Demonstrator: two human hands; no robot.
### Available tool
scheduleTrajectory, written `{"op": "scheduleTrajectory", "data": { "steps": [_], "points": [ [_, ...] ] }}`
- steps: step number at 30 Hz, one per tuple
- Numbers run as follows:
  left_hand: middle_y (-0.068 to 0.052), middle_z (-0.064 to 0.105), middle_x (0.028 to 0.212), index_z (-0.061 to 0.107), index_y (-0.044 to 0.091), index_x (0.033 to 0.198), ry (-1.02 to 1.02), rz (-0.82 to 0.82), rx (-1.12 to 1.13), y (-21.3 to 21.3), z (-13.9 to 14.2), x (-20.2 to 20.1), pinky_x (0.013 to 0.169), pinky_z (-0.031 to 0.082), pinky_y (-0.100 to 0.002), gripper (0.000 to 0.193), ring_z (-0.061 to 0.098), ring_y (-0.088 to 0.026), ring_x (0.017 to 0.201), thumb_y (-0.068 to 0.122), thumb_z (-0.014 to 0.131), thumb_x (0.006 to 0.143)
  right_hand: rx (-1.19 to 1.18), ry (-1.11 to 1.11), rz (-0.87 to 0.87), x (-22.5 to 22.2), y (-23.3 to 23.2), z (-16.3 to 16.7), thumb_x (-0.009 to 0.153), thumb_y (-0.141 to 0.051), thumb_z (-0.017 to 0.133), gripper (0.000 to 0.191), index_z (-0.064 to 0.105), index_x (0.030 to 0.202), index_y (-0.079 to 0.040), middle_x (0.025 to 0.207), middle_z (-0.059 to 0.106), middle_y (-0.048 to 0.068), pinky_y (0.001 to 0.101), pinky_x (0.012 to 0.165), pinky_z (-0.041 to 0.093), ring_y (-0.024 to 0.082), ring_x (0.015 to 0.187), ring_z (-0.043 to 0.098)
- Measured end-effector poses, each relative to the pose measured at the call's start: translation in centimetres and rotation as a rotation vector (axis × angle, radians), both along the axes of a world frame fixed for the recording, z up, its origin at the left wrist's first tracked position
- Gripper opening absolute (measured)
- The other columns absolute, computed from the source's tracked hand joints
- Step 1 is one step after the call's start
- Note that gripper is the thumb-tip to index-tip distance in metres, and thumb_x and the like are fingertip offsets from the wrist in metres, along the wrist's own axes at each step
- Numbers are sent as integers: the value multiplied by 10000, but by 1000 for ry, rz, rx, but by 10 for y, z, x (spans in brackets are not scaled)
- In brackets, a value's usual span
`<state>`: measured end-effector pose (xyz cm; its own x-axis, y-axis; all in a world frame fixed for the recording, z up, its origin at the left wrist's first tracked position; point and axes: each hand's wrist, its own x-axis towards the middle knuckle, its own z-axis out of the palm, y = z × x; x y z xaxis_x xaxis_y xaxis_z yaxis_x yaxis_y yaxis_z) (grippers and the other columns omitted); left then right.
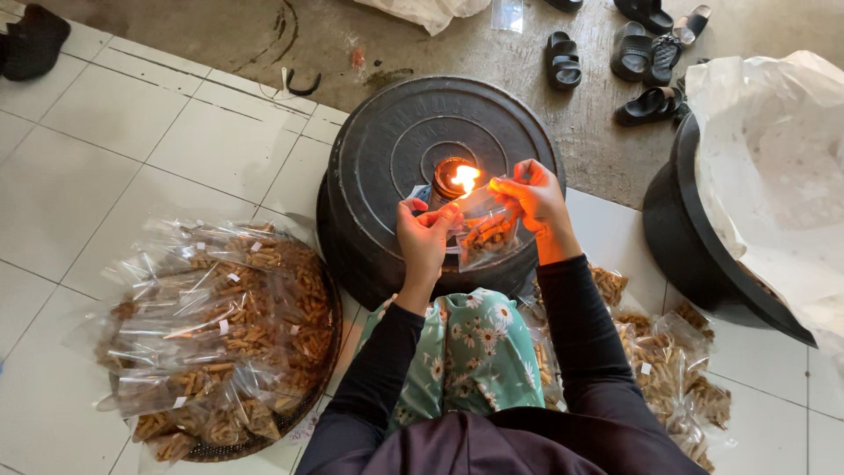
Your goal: The person sits on the floor and heat-seals clear plastic bags filled with snack sticks over an open flame. They fill each bag with snacks from a tray, press the bag opening flat, pass it over the flame to melt it closed, and set the sealed bag aside with other finished bags.
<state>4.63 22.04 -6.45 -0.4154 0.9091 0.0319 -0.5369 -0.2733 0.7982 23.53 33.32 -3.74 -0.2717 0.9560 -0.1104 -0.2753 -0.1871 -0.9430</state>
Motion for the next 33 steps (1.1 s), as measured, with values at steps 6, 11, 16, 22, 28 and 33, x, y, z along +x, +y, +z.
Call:
{"op": "scheduleTrajectory", "data": {
  "steps": [6, 11, 16, 22, 28, 33],
  "points": [
    [-174, 706, 887, 348, 57, 1100, -12, -1, -46, 2, -4, 0, 706, 640, -359, 417, 745, -213, 771, -58, 698, 903, -46, 72, -5, -2, -2, 0, 868, 82, 726, 321, 463, 879, -101, 885, 743, 200, 246, 509, 526, 190, 669, 722],
    [-186, 707, 915, 342, 55, 1112, -10, 2, -35, -2, -6, -4, 715, 636, -361, 420, 744, -231, 783, -98, 667, 895, -14, 30, -7, -8, -6, 4, 875, 80, 736, 341, 448, 873, -103, 869, 738, 197, 237, 477, 494, 178, 638, 696],
    [-178, 694, 912, 331, 63, 1117, -70, -1, -74, -6, -4, -8, 713, 635, -371, 418, 746, -243, 784, -91, 653, 898, 6, -44, 12, -12, -8, 11, 869, 37, 742, 331, 448, 857, -116, 831, 733, 158, 227, 422, 438, 153, 603, 683],
    [-185, 687, 928, 332, 63, 1120, -99, 4, -82, -2, -3, -8, 722, 630, -381, 426, 741, -250, 787, -86, 664, 898, 9, -61, -2, -13, -8, 11, 872, 2, 765, 339, 452, 856, -128, 780, 715, 130, 214, 398, 388, 132, 564, 655],
    [-182, 692, 962, 341, 56, 1128, -55, 11, -92, 3, -7, -5, 708, 632, -369, 416, 740, -242, 800, -77, 662, 900, 1, -42, -21, -11, -3, 11, 858, 19, 774, 356, 451, 856, -131, 778, 714, 137, 228, 399, 417, 142, 559, 659],
    [-175, 692, 974, 332, 62, 1134, -66, 4, -95, 10, -9, -2, 713, 635, -363, 440, 743, -232, 814, -79, 670, 890, -12, -5, -36, -8, -1, 13, 847, 34, 772, 351, 461, 863, -128, 830, 745, 160, 232, 403, 438, 143, 556, 656]
  ]
}}
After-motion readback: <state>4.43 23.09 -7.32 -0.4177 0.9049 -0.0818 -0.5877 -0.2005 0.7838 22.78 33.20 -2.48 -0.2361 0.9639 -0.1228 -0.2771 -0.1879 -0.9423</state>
